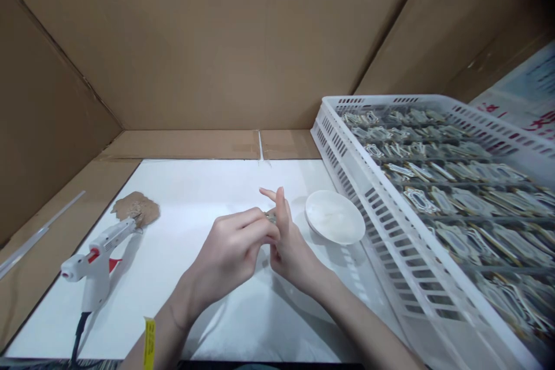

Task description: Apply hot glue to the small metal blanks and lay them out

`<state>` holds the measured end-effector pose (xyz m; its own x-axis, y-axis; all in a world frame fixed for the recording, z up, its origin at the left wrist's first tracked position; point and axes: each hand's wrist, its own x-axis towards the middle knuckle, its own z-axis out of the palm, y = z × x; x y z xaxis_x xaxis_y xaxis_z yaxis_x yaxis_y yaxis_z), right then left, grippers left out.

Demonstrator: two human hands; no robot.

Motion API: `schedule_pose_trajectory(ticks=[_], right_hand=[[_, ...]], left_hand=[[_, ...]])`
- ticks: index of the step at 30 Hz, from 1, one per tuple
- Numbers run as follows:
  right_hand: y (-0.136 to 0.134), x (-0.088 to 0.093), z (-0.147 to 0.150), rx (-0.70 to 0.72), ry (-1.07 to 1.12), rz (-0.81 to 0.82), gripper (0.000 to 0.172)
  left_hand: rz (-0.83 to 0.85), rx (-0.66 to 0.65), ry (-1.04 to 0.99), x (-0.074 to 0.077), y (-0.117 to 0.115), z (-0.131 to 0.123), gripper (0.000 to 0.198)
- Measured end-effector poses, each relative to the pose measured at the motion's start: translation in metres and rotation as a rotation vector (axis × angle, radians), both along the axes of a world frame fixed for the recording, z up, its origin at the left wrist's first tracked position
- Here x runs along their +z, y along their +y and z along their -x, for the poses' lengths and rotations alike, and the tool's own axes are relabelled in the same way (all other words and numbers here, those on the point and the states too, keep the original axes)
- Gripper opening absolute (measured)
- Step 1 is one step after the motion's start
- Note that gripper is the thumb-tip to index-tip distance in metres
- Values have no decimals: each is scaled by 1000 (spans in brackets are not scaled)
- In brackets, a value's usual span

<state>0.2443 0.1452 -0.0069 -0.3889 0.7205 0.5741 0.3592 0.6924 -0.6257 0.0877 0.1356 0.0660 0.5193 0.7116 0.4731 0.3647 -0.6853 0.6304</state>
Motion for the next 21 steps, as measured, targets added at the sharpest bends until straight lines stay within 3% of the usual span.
schedule_pose_trajectory(ticks=[5, 10, 15, 21], right_hand=[[-1, 2, 0, 49, 34, -19, 111], [-3, 13, 1, 167, 77, -27, 106], [-5, 22, 2, 220, 103, -77, 103], [-6, 21, 2, 253, 116, -65, 104]], left_hand=[[148, -31, -246, 12, 0, 6, 24], [166, 133, -459, 12, 9, 24, 14], [137, 346, -387, 12, 16, 32, 14], [407, 92, -184, 15, 16, 23, 14]])
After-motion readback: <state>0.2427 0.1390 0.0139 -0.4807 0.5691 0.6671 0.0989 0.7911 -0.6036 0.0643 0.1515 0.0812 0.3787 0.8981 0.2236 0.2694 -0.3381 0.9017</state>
